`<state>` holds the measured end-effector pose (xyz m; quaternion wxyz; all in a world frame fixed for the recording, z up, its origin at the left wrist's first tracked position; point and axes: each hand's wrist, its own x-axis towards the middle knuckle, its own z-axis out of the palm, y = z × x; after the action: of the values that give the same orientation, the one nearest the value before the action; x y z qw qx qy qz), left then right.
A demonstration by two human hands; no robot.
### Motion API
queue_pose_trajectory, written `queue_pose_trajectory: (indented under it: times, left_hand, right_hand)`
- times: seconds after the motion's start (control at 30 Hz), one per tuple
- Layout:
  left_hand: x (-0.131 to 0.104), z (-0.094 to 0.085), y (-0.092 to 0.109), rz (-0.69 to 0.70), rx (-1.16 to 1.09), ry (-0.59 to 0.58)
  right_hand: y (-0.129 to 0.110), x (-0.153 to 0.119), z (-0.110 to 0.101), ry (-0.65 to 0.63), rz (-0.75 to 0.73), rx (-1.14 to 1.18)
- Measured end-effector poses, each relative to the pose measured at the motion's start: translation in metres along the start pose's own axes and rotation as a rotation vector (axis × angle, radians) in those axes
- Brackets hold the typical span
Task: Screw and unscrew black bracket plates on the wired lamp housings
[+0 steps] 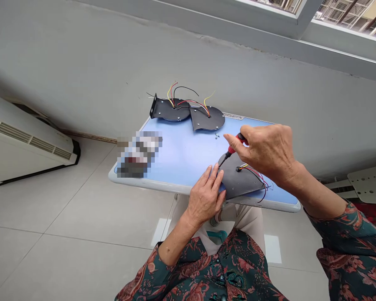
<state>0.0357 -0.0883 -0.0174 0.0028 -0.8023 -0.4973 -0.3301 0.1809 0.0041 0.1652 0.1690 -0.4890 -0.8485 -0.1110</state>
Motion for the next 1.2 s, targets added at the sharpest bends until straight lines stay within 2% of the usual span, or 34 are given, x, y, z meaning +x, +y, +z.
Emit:
queue_pose_trajectory:
  times: [0.17, 0.33, 0.43, 0.57, 0.63, 0.7, 0.77, 0.87, 0.93, 1.07, 1.2]
  left_hand:
    - [0.000, 0.000, 0.000, 0.003, -0.003, -0.003]
    - [0.000, 0.000, 0.000, 0.007, 0.009, 0.007]
    - [0.000, 0.000, 0.000, 0.003, 0.003, 0.004]
    - [0.000, 0.001, 0.000, 0.006, 0.004, 0.011]
    - [0.000, 0.001, 0.000, 0.004, 0.003, 0.007]
    - [0.000, 0.001, 0.000, 0.004, 0.004, -0.001]
    - [0.000, 0.001, -0.001, 0.005, 0.007, -0.005]
    - [0.000, 0.001, -0.001, 0.010, 0.013, -0.003]
    - [0.000, 0.001, -0.001, 0.014, 0.019, -0.001]
    - [-0.001, 0.002, -0.001, 0.005, 0.012, -0.006]
    - [-0.001, 0.003, -0.001, -0.005, -0.011, -0.015]
  right_hand:
    - [0.007, 0.002, 0.005, -0.021, -0.220, 0.347]
    - [0.020, 0.003, -0.011, -0.273, -0.216, 0.578]
    - [0.018, 0.003, -0.018, -0.319, -0.126, 0.476]
    - [0.005, 0.003, -0.009, -0.165, 0.040, 0.044]
    - [0.001, 0.002, -0.003, -0.108, 0.086, -0.072]
    - [-0.001, 0.001, 0.000, -0.098, 0.070, -0.043]
    - [0.002, 0.000, -0.001, -0.132, -0.021, 0.124]
    - [0.009, -0.003, -0.008, -0.261, -0.168, 0.439]
    - [0.012, -0.003, -0.014, -0.337, -0.188, 0.528]
    - [0.009, 0.001, -0.014, -0.373, -0.115, 0.414]
    - [-0.003, 0.004, 0.000, -0.220, -0.021, 0.238]
